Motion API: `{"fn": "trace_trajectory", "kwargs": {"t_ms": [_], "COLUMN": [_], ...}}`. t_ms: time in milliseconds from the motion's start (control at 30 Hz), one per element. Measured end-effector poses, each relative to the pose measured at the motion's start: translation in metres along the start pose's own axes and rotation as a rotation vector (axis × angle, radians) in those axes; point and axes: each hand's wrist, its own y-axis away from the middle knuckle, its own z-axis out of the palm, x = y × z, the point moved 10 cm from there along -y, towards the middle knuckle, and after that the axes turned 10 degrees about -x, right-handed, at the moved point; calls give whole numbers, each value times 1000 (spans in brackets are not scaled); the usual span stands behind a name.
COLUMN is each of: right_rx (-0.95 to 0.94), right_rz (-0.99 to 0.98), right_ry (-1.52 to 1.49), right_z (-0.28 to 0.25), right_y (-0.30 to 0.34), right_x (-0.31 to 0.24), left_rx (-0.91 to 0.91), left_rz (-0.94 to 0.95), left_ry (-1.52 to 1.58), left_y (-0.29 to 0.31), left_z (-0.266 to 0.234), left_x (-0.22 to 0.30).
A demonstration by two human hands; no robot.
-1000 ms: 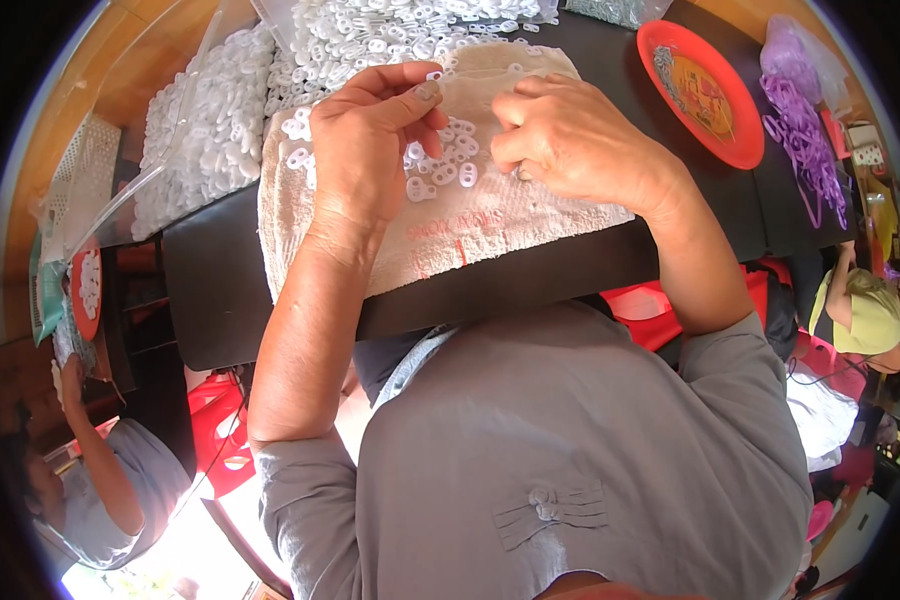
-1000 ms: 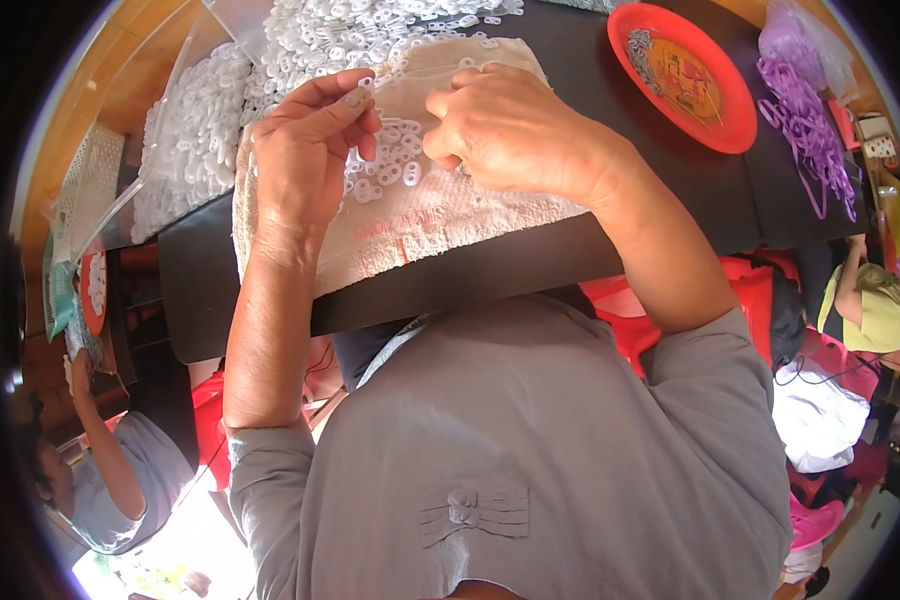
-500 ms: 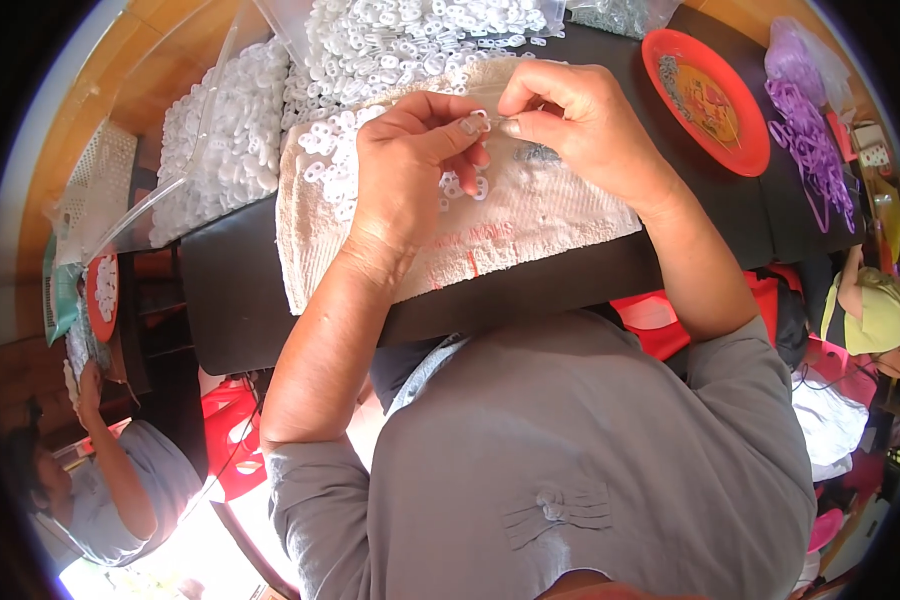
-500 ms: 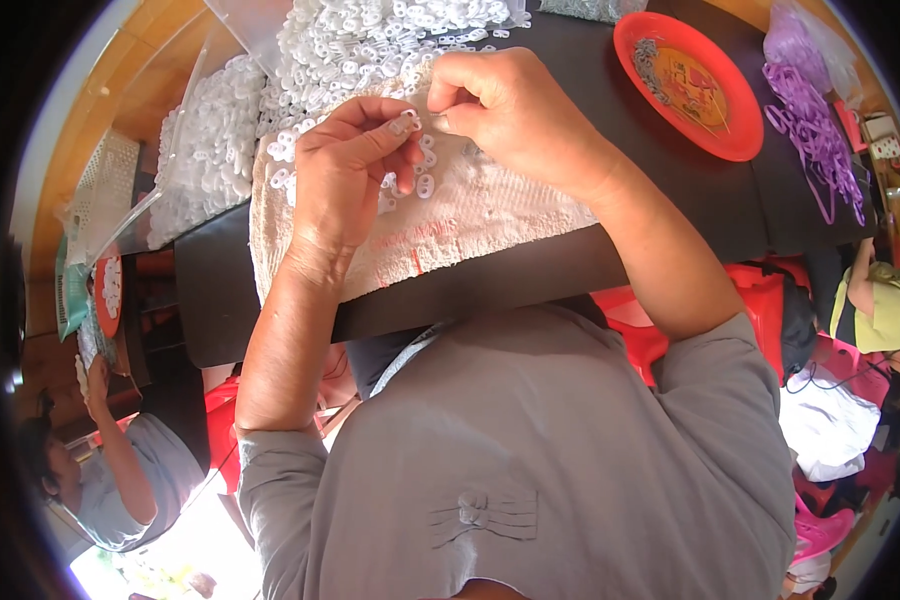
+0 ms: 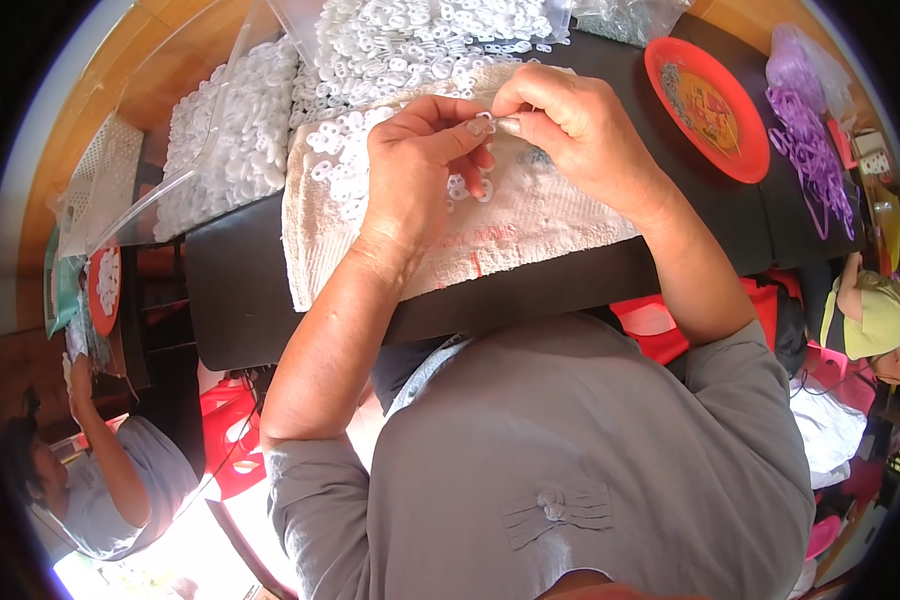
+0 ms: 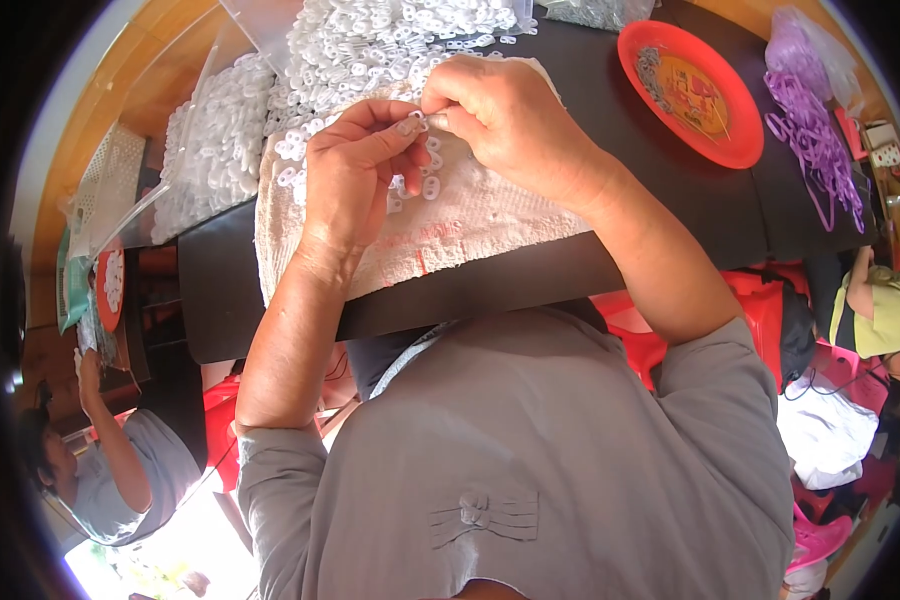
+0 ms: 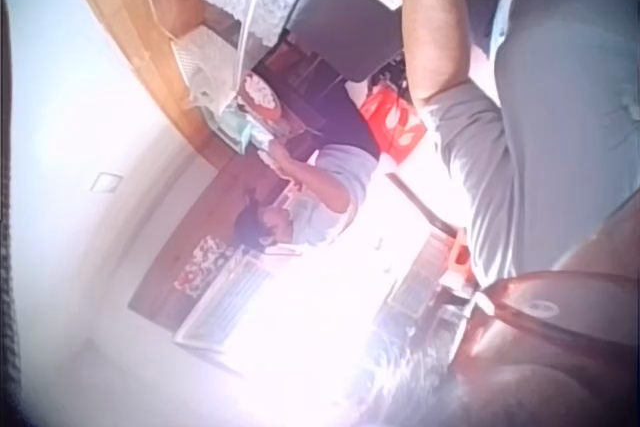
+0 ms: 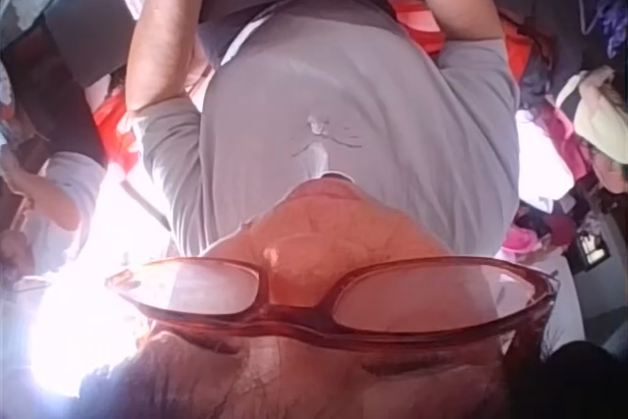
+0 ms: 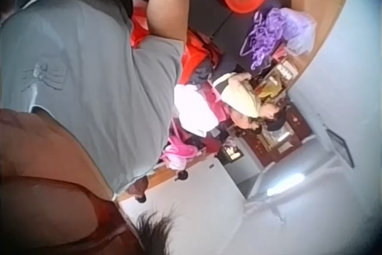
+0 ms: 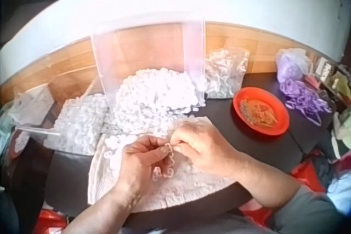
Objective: Manually assembling small white plastic parts on a table.
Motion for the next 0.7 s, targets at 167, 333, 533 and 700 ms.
{"fn": "trace_trajectory", "kwargs": {"t_ms": [167, 333, 533, 700], "right_rx": [16, 4, 36, 35], "right_rz": [-8, 73, 17, 15], "right_ry": [-37, -162, -138, -121], "right_z": [1, 4, 0, 0], "right_y": [0, 1, 0, -1], "right_x": [1, 6, 1, -1], "left_rx": [7, 16, 46, 66], "left_rz": [3, 11, 35, 55], "left_ry": [7, 21, 23, -16], "left_y": [1, 2, 4, 5], "left_z": [0, 1, 0, -1], "left_x": [1, 1, 6, 8]}}
